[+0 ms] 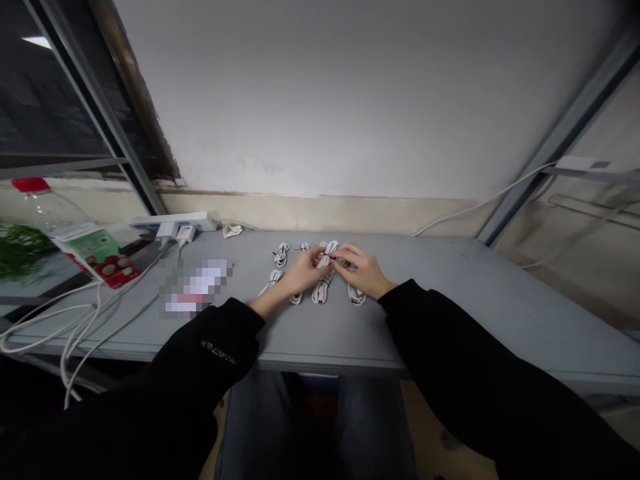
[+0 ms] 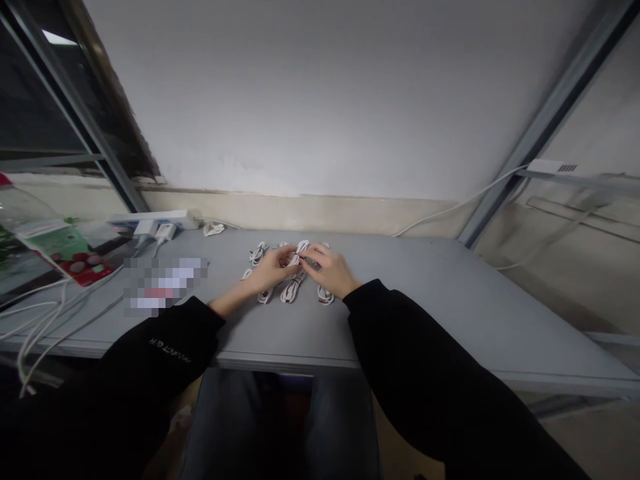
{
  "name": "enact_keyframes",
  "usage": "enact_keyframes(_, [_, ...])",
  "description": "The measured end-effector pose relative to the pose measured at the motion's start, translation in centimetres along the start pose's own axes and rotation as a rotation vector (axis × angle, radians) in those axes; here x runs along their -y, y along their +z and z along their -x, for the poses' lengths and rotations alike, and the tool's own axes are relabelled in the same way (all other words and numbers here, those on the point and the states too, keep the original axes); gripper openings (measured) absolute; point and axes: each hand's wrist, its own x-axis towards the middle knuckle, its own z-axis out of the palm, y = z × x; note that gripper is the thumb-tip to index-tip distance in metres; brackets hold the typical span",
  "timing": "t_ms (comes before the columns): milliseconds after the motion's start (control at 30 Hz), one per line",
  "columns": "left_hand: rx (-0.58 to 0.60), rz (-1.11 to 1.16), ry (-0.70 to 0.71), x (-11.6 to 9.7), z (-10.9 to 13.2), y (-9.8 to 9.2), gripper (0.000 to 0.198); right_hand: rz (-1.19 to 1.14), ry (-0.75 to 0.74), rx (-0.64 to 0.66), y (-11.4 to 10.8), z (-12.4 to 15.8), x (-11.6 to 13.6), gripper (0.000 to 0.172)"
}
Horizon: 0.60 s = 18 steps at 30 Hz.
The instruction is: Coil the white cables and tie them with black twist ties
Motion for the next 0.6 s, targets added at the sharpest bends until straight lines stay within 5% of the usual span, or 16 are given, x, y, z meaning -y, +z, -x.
enact_keyframes(600, [0.059, 0.081, -0.050, 0.27, 0.06, 0.25, 0.033, -0.024, 0.102, 0.109, -0.05, -0.05, -0.26, 0.009])
